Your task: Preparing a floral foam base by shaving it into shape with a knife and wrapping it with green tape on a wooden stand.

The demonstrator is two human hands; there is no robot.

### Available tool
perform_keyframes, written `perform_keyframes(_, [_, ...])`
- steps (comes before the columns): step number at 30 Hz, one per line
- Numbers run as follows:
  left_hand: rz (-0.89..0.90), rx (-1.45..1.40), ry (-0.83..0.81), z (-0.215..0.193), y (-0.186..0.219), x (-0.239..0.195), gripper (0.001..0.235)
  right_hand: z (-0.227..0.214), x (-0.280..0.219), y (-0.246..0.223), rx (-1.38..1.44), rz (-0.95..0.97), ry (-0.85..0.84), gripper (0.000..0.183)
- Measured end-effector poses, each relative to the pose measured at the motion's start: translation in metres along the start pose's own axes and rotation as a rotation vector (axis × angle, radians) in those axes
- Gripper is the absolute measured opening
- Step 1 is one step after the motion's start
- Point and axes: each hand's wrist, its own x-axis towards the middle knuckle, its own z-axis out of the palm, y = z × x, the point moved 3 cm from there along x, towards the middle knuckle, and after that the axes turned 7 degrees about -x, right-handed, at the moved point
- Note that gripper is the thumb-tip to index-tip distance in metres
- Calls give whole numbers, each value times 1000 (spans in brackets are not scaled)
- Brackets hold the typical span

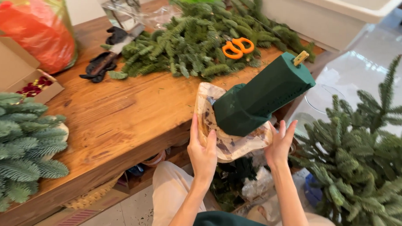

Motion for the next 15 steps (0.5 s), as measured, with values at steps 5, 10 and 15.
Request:
perform_keyframes(5, [-27, -132, 83, -21, -21, 12, 68, 46, -6, -33, -70, -43, -46, 108])
perform_keyframes(10, [-48, -353, 271, -59, -37, 29, 73, 106, -9, -48, -330, -67, -201, 93])
perform_keyframes(15, [-151, -353, 452, -110, -41, 45, 86, 170, -30, -47, -496, -78, -354, 96])
